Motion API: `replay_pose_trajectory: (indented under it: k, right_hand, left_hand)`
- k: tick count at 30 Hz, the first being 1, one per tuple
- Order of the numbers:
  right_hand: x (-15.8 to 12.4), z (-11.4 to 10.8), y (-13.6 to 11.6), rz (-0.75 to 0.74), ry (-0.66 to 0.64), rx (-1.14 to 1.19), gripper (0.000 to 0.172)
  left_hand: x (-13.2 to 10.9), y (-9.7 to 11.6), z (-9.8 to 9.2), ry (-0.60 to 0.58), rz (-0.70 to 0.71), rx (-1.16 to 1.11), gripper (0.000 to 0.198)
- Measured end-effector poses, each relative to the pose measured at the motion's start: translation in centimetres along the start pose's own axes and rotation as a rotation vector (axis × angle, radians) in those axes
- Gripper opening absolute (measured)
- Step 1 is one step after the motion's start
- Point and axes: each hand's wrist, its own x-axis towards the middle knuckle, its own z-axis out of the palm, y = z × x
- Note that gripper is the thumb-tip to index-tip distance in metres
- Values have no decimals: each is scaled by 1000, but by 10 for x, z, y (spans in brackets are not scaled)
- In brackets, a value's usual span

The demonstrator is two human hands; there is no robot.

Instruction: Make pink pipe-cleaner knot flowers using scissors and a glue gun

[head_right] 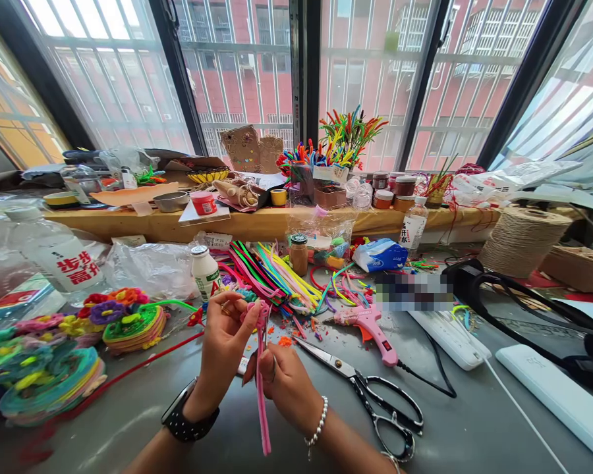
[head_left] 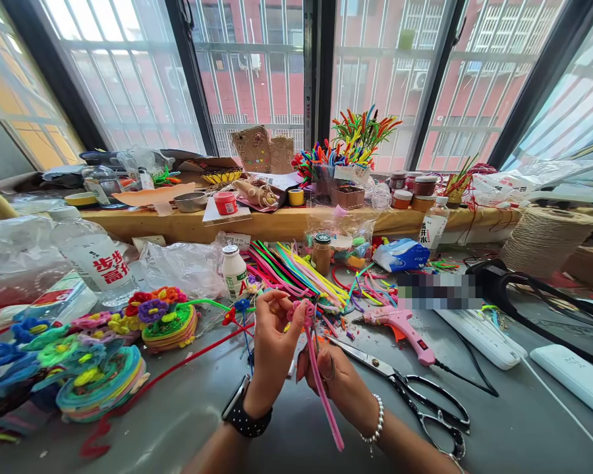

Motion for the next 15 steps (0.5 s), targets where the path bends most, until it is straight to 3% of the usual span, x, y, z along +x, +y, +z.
replay_pose_trajectory:
  k: [5,15]
  right_hand:
    - [0,2,-2,-24,-5,16,69]
    - [1,-2,-8,-32,76,-310,63]
  left_hand:
    - [0,1,0,-2,-4,-13,25]
    - [-1,3,-2,34,-27,-44,27]
